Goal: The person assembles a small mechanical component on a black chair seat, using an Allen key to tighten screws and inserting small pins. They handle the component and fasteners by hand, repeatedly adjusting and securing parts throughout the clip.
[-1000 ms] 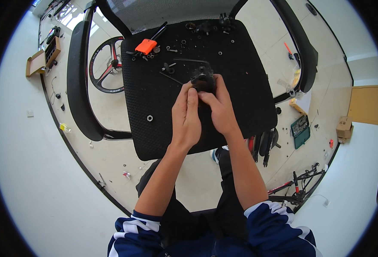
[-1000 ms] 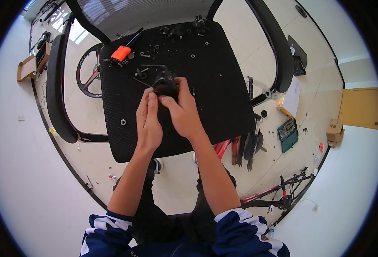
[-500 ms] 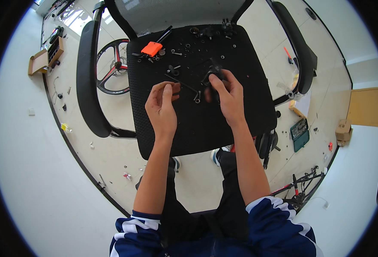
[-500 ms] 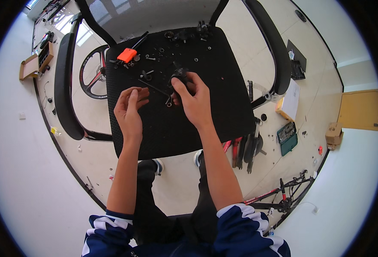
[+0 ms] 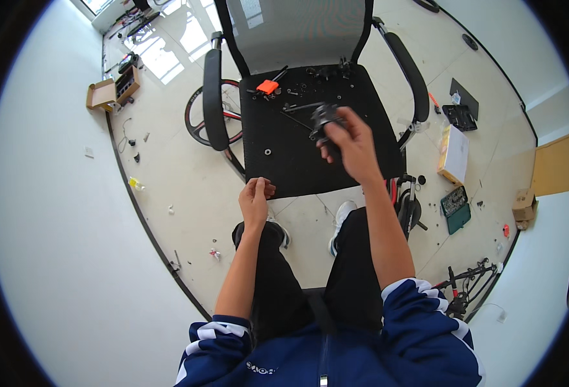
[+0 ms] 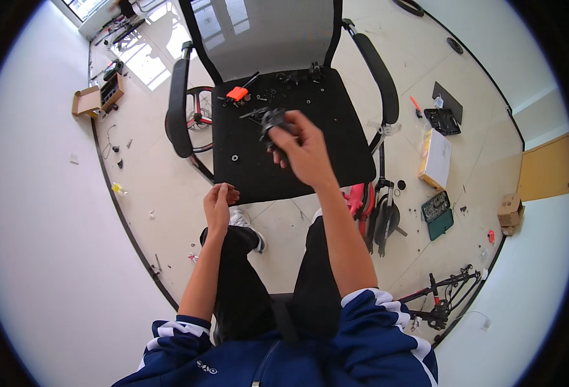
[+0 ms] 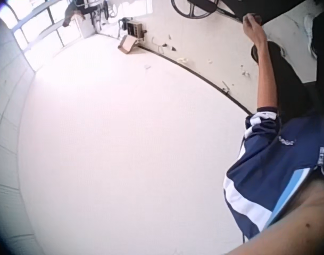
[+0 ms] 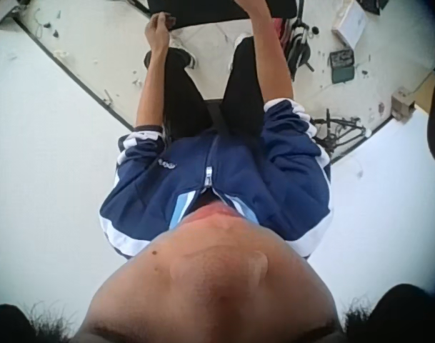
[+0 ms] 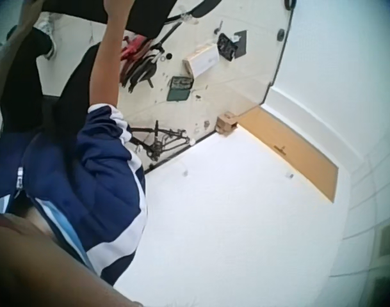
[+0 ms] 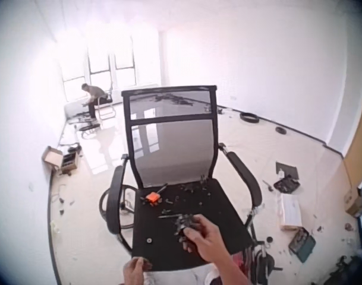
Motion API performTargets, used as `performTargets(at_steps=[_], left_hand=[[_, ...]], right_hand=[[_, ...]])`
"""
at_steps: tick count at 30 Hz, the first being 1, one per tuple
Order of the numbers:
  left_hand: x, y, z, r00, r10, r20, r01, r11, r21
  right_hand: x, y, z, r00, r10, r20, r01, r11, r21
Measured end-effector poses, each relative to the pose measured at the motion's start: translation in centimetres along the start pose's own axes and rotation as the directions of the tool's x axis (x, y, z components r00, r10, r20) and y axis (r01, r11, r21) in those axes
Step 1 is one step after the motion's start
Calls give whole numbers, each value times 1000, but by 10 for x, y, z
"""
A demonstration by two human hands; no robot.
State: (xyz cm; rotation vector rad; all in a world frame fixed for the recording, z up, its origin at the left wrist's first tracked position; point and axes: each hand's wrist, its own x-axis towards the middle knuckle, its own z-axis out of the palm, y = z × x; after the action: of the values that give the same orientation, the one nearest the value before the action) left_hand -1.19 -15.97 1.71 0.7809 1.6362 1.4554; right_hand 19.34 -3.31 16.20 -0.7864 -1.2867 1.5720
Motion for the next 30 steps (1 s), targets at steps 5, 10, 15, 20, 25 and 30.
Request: performTargets(at_steps=[5,10,15,20,25,30], left_hand=[[-40,2,-9,998,58,-34,-55,995,85],[-76,-5,-31,926,372,71,-348,762,547],[-98,14,-39,893,393,221,-430,598,676],[-80,10,-40,905,407,123,-375,628,682],[-81,14,-35,916,387,109,-355,652,670],[-81,13,-34,919,381,102,-349,665,660]], right_hand=[[-14,-27,-20,977,-153,-152,190,942,276],[-9,14,-43,978,-64,-198,104,975,198],[-4,31,-11,996,61,-68,-49,984,173],[7,23,35,987,92,128,-113,980,164],[25,23,13,996,-79,-39,86,964,250],[34,55,-34,962,-81,-262,132,974,185]])
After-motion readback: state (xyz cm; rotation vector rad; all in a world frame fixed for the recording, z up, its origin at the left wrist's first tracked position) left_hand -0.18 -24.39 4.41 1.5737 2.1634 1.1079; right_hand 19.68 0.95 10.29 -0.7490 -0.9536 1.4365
